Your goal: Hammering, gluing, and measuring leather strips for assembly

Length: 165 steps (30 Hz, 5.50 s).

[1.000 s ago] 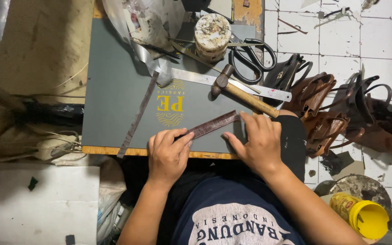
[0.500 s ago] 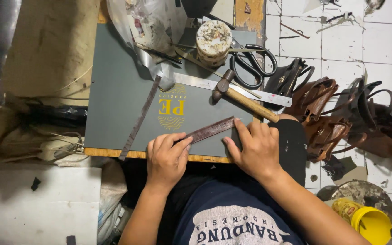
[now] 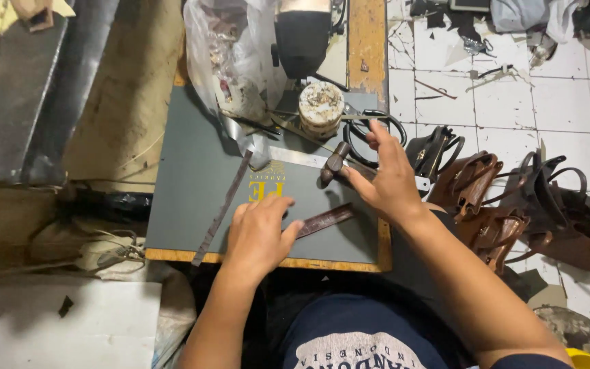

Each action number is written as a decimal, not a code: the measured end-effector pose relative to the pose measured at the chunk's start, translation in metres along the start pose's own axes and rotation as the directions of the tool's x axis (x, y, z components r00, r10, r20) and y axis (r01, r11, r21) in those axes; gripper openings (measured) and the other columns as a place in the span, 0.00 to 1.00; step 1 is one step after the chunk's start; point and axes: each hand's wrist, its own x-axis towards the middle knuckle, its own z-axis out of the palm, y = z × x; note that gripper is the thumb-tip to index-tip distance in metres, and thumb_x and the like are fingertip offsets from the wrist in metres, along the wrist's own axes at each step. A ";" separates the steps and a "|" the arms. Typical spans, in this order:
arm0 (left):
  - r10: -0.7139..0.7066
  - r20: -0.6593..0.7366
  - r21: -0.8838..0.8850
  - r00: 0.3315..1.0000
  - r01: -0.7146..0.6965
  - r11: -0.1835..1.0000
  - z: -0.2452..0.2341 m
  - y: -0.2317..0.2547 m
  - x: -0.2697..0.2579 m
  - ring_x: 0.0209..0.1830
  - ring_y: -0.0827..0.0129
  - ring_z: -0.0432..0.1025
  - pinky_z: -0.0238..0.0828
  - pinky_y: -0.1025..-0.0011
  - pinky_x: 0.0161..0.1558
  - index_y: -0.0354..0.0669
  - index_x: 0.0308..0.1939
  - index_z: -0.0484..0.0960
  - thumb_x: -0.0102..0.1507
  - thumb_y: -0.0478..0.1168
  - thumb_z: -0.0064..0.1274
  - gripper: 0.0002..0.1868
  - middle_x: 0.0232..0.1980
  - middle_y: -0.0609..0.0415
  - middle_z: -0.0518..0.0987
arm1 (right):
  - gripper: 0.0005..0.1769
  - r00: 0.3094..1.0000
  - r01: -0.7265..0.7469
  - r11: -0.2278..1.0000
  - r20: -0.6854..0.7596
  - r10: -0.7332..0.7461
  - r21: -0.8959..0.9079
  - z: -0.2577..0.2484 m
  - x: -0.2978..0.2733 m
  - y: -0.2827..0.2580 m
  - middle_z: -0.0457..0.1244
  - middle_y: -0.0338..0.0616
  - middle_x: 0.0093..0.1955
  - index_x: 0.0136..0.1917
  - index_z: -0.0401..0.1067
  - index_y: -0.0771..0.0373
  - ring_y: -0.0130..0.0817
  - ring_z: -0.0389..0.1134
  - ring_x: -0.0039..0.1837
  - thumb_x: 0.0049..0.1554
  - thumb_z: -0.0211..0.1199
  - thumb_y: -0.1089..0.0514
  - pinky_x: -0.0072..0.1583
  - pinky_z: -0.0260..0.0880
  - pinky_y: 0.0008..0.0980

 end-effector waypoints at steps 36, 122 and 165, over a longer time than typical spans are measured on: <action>-0.613 -0.093 -0.685 0.785 0.396 0.611 0.009 0.007 0.160 0.50 0.61 0.81 0.80 0.66 0.49 0.58 0.50 0.88 0.48 0.75 0.65 0.37 0.42 0.54 0.87 | 0.35 0.994 -0.052 0.998 0.092 0.054 -0.027 0.047 0.056 0.014 0.49 0.55 0.81 0.60 0.66 0.52 0.59 0.62 0.73 0.46 0.81 0.48 0.68 0.68 0.51; 0.270 -0.396 0.209 0.878 -0.201 0.957 0.056 -0.055 -0.079 0.56 0.54 0.76 0.66 0.58 0.59 0.45 0.60 0.84 0.64 0.55 0.60 0.26 0.57 0.52 0.83 | 0.35 0.984 0.149 0.987 0.111 -0.141 -0.067 -0.024 -0.110 -0.062 0.67 0.53 0.54 0.72 0.57 0.67 0.48 0.69 0.56 0.59 0.70 0.55 0.63 0.65 0.49; 0.170 -0.401 -0.006 0.900 -0.188 0.982 0.091 -0.087 -0.076 0.47 0.52 0.71 0.66 0.58 0.60 0.32 0.55 0.82 0.62 0.48 0.59 0.25 0.47 0.47 0.80 | 0.34 0.993 0.008 0.997 0.116 -0.016 0.070 -0.037 -0.098 -0.057 0.66 0.53 0.55 0.73 0.57 0.67 0.51 0.69 0.56 0.60 0.68 0.54 0.62 0.66 0.49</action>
